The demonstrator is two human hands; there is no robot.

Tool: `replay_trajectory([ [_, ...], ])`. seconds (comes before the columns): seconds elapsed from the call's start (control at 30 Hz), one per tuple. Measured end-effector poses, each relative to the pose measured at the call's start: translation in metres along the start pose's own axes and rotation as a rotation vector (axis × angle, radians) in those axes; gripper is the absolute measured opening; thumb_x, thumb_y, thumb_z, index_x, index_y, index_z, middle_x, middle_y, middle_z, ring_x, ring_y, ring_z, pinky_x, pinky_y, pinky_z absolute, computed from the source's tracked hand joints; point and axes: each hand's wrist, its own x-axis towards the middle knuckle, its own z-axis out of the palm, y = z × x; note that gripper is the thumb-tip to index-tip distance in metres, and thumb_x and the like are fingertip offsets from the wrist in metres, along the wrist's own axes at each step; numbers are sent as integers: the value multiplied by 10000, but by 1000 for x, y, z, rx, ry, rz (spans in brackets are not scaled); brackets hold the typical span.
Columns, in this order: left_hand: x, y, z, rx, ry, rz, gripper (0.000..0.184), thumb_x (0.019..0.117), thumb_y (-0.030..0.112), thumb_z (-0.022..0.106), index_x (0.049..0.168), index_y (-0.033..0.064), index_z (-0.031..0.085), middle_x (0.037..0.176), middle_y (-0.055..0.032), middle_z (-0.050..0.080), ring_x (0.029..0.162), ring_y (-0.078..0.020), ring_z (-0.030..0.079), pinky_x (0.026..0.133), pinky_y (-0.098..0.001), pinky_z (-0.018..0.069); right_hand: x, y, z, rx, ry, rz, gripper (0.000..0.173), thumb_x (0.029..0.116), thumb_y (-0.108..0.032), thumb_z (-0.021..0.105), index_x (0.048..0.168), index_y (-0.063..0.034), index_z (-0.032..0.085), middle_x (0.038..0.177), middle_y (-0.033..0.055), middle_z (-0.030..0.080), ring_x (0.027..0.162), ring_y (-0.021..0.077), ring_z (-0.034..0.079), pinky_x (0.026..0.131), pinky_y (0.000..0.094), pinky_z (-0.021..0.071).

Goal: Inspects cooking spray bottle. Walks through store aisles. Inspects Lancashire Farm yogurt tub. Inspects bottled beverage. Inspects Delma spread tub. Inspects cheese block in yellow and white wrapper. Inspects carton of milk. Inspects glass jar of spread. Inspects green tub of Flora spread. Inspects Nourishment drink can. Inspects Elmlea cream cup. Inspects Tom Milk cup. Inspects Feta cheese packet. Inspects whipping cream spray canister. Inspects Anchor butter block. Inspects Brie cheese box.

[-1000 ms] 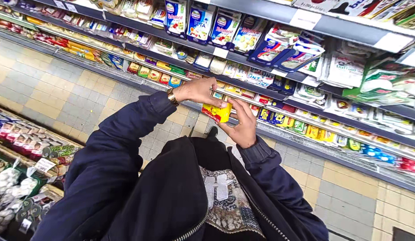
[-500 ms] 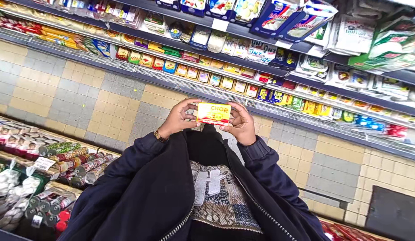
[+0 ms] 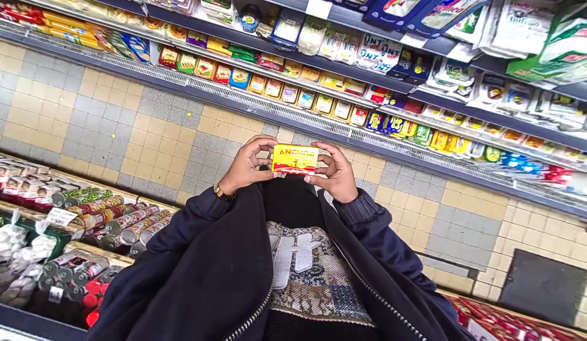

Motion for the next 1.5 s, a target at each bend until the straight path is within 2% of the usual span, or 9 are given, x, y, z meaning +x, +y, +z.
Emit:
replay_trajectory([
  [0.2,-4,1,3,5,-5,2,684,689,-73,854,1309,35,586,1367,-177,548,1188,-354,628,911,-553,612,-4,4,-2,3,-12,-47,757,728,-44,897,1387,-8,528,1413,187,535,1060,307,704,788,458,665],
  [0.67,-5,2,-1,-6,-20,15,670,689,-66,857,1289,26,573,1354,-182,542,1194,-360,621,912,-570,608,-4,3,1,-41,-11,-86,746,725,-77,910,1373,-15,545,1397,165,556,1056,273,699,830,431,651],
  [1.5,-5,8,-28,-24,5,50,658,688,-92,832,1285,31,585,1377,-177,533,1180,-354,627,914,-563,607,21,2,21,-52,-40,-89,755,715,-54,905,1375,6,544,1428,171,515,1067,267,692,831,424,652],
])
